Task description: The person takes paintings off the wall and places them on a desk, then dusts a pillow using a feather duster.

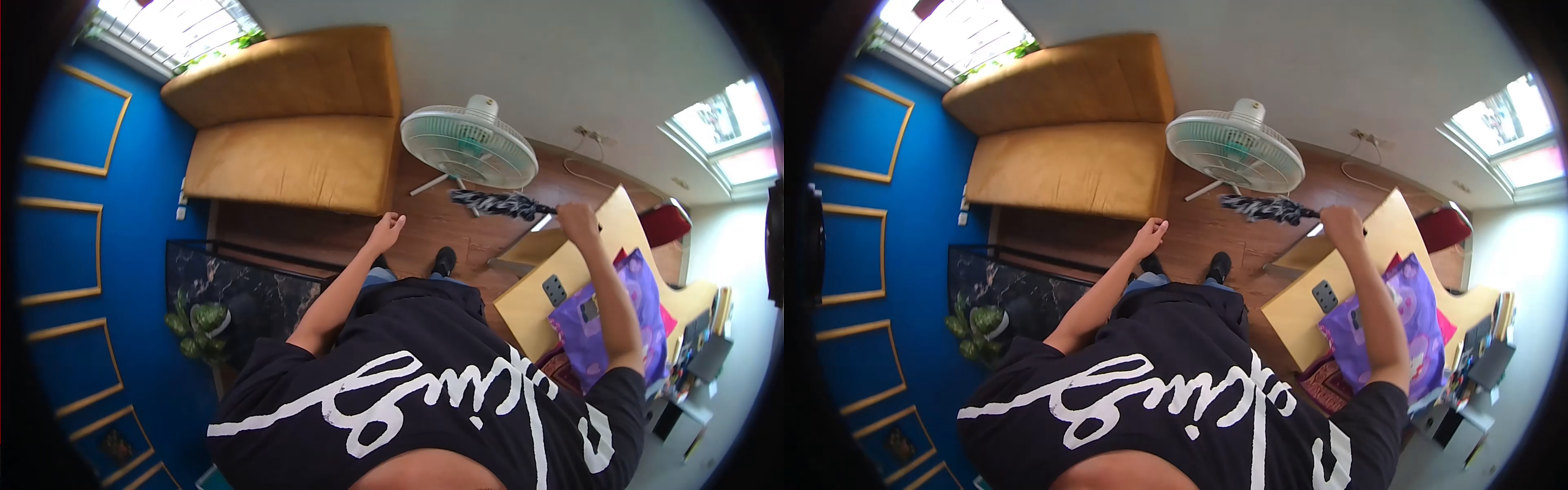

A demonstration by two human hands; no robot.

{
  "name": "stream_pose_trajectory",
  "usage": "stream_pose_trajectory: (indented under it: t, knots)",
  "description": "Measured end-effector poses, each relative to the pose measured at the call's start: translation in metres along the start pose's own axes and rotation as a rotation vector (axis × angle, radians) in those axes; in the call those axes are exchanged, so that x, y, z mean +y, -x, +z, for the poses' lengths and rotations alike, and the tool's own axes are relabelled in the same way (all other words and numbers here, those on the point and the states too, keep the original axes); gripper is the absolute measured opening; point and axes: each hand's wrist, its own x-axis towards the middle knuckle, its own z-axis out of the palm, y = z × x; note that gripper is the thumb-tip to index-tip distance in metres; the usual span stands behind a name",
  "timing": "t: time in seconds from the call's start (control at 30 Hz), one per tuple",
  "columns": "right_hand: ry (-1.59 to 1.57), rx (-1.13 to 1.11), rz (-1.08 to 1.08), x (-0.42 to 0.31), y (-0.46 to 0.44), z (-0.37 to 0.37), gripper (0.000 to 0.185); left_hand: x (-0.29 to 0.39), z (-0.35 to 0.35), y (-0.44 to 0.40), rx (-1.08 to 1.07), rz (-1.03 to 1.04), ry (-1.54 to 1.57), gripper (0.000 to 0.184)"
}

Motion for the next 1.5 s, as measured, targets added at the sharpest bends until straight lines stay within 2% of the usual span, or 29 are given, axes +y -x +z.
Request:
stream_pose_trajectory:
  t: [0.03,0.07,0.13,0.17,0.2,0.27,0.3,0.37,0.4,0.47,0.53,0.6,0.67,0.7,0.73,0.8,0.87,0.9,0.93,1.0,1.03,1.07,1.1,1.17,1.27,1.37,1.5]
  knots:
    - [-0.152,0.019,0.016,-0.015,0.003,0.006,0.015,0.001,-0.003,0.006,0.039,-0.006,-0.003,0.064]
    - [-0.302,0.034,0.027,-0.035,0.003,0.01,0.017,-0.002,-0.006,0.012,0.095,-0.024,0.008,0.064]
    - [-0.672,0.184,-0.093,-0.082,-0.004,0.039,0.023,-0.012,-0.011,0.022,0.503,-0.003,-0.036,0.075]
    - [-0.848,0.259,-0.133,-0.114,-0.01,0.044,0.024,-0.012,-0.023,0.025,0.523,-0.177,0.123,0.083]
    - [-0.952,0.192,-0.161,-0.146,-0.015,0.043,0.025,0.05,-0.048,0.061,0.449,-0.364,0.575,0.086]
    - [-1.138,0.071,-0.257,-0.204,-0.021,0.037,0.024,0.043,-0.074,0.076,0.46,-0.199,0.884,0.071]
    - [-1.222,0.026,-0.331,-0.229,-0.027,0.035,0.024,0.047,-0.086,0.086,0.517,-0.187,0.893,0.071]
    - [-1.304,-0.045,-0.51,-0.271,-0.038,0.041,0.022,0.073,-0.12,0.114,0.306,-0.012,1.0,0.061]
    - [-1.352,-0.037,-0.626,-0.288,-0.042,0.045,0.024,0.094,-0.128,0.125,0.353,-0.024,1.117,0.049]
    - [-1.345,-0.044,-0.773,-0.309,-0.049,0.033,0.024,0.093,-0.149,0.138,0.35,0.062,1.353,0.041]
    - [-1.309,-0.157,-0.87,-0.319,-0.056,0.01,0.026,0.113,-0.163,0.161,0.456,0.043,1.604,0.03]
    - [-1.187,-0.179,-0.976,-0.335,-0.074,0.009,0.027,0.058,-0.173,0.165,0.474,0.193,1.745,0.024]
    - [-1.071,-0.178,-1.05,-0.356,-0.096,0.007,0.035,0.054,-0.178,0.176,0.636,0.153,1.74,0.022]
    - [-1.067,-0.192,-1.084,-0.366,-0.109,0.012,0.033,0.046,-0.178,0.178,0.586,0.194,1.759,0.023]
    - [-0.989,-0.27,-1.055,-0.375,-0.12,0.006,0.032,0.036,-0.182,0.179,0.524,0.224,1.783,0.024]
    - [-0.937,-0.368,-0.99,-0.398,-0.136,-0.008,0.033,0.025,-0.186,0.176,0.676,0.105,1.731,0.03]
    - [-0.855,-0.434,-1.005,-0.422,-0.158,-0.022,0.034,-0.002,-0.2,0.172,0.566,0.061,1.698,0.039]
    - [-0.916,-0.463,-1.054,-0.433,-0.171,-0.02,0.034,-0.025,-0.204,0.163,0.575,0.094,1.721,0.044]
    - [-0.926,-0.587,-1.111,-0.446,-0.193,0.006,0.026,-0.032,-0.21,0.161,0.601,0.048,1.801,0.042]
    - [-0.92,-0.69,-1.23,-0.453,-0.221,-0.001,0.022,-0.056,-0.223,0.145,0.592,0.047,1.907,0.04]
    - [-0.909,-0.579,-1.276,-0.451,-0.233,-0.007,0.018,-0.059,-0.229,0.136,0.617,0.058,1.922,0.039]
    - [-0.735,-0.484,-1.214,-0.439,-0.221,-0.072,0.021,-0.06,-0.239,0.126,0.641,0.066,1.938,0.038]
    - [-0.658,-0.417,-1.166,-0.435,-0.228,-0.093,0.017,-0.063,-0.248,0.116,0.636,0.105,1.961,0.037]
    - [-0.733,-0.312,-1.12,-0.43,-0.24,-0.123,0.017,-0.062,-0.268,0.1,0.639,0.163,1.949,0.039]
    - [-0.934,-0.465,-0.9,-0.436,-0.248,-0.178,0.018,-0.047,-0.293,0.076,0.56,0.129,1.84,0.041]
    - [-0.9,-0.391,-0.842,-0.456,-0.274,-0.203,0.022,-0.06,-0.304,0.048,0.573,-0.063,1.549,0.041]
    - [-0.884,-0.332,-0.778,-0.503,-0.319,-0.203,0.025,-0.057,-0.322,0.029,0.563,-0.085,1.489,0.04]
